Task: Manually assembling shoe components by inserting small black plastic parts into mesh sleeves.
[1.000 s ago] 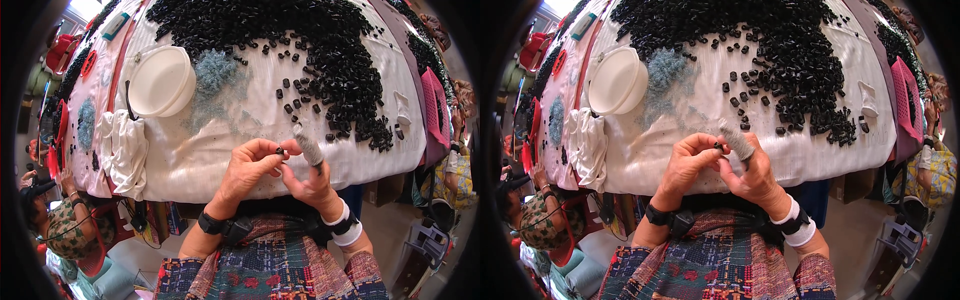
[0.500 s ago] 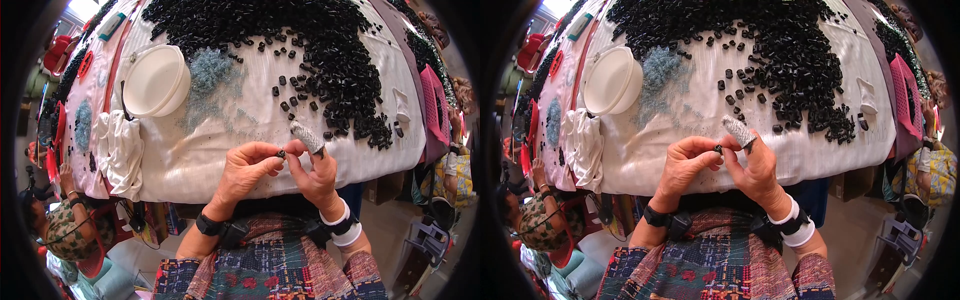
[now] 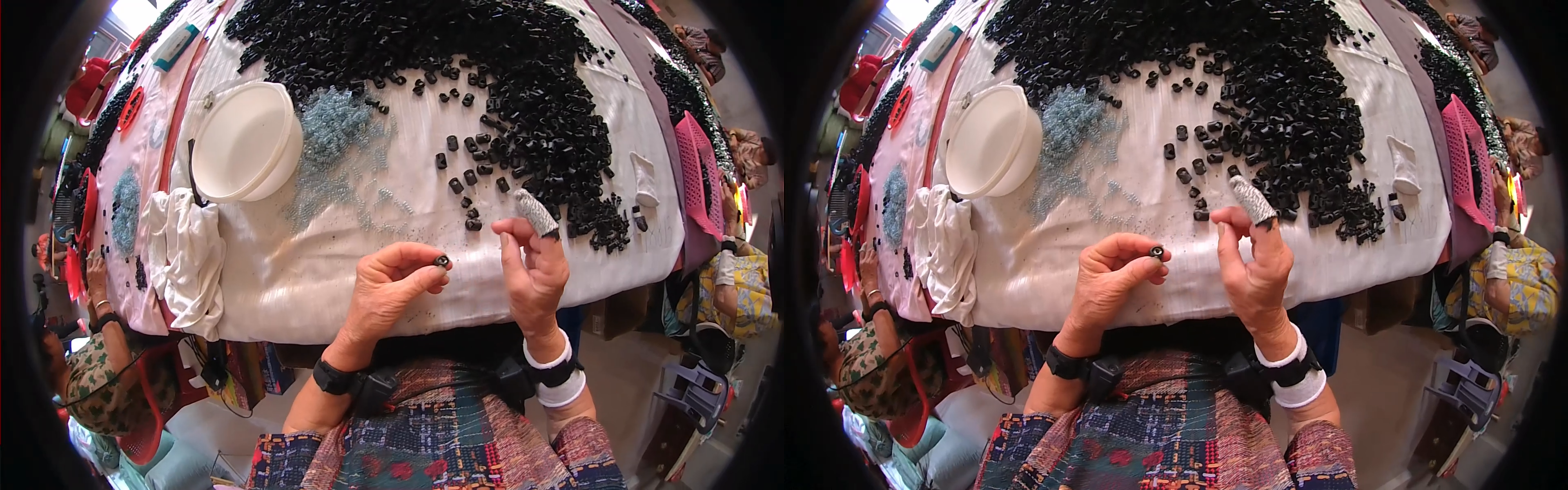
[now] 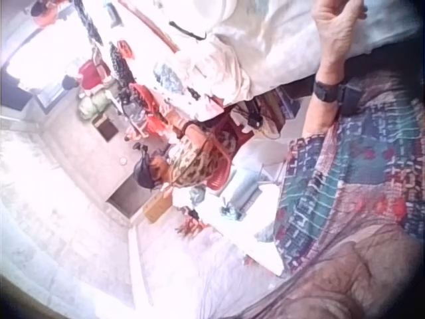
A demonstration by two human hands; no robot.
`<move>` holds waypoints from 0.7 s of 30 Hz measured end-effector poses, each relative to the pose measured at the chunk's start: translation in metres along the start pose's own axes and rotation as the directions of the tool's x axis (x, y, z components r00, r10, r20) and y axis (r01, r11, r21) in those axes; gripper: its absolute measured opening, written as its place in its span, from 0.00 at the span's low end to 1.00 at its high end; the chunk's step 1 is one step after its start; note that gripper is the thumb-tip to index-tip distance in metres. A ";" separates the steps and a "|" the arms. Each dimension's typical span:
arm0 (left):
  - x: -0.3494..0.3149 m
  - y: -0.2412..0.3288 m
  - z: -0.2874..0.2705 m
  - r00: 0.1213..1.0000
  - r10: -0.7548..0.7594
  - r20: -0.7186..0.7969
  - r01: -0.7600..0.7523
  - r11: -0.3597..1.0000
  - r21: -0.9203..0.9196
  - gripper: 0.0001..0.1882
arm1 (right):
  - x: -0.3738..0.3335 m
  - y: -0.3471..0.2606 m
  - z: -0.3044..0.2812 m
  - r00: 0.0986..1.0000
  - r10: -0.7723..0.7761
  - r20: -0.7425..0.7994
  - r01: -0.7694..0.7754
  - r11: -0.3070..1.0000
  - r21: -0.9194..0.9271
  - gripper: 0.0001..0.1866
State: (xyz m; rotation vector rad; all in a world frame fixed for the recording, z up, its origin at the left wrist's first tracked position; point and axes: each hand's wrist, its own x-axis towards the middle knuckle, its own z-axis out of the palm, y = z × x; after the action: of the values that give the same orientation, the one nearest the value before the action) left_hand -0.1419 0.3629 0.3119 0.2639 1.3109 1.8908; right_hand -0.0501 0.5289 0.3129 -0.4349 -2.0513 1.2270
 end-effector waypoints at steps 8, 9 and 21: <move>0.001 -0.003 -0.006 1.000 0.008 0.017 -0.006 0.995 -0.096 0.08 | 0.021 0.006 0.007 0.977 -0.199 0.080 0.213 0.867 -0.451 0.09; 0.001 -0.004 -0.007 1.000 0.010 0.023 -0.007 0.995 -0.096 0.08 | 0.023 0.010 0.011 0.978 -0.193 0.079 0.206 0.840 -0.502 0.08; 0.001 0.000 -0.006 1.000 -0.021 0.019 0.023 0.994 -0.110 0.09 | 0.027 0.015 0.030 0.974 -0.153 0.165 0.223 0.760 -0.611 0.07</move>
State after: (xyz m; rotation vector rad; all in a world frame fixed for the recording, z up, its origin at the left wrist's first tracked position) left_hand -0.1459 0.3596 0.3087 0.2081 1.1886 1.9309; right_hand -0.0916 0.5336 0.3011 -0.4528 -2.5066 0.4148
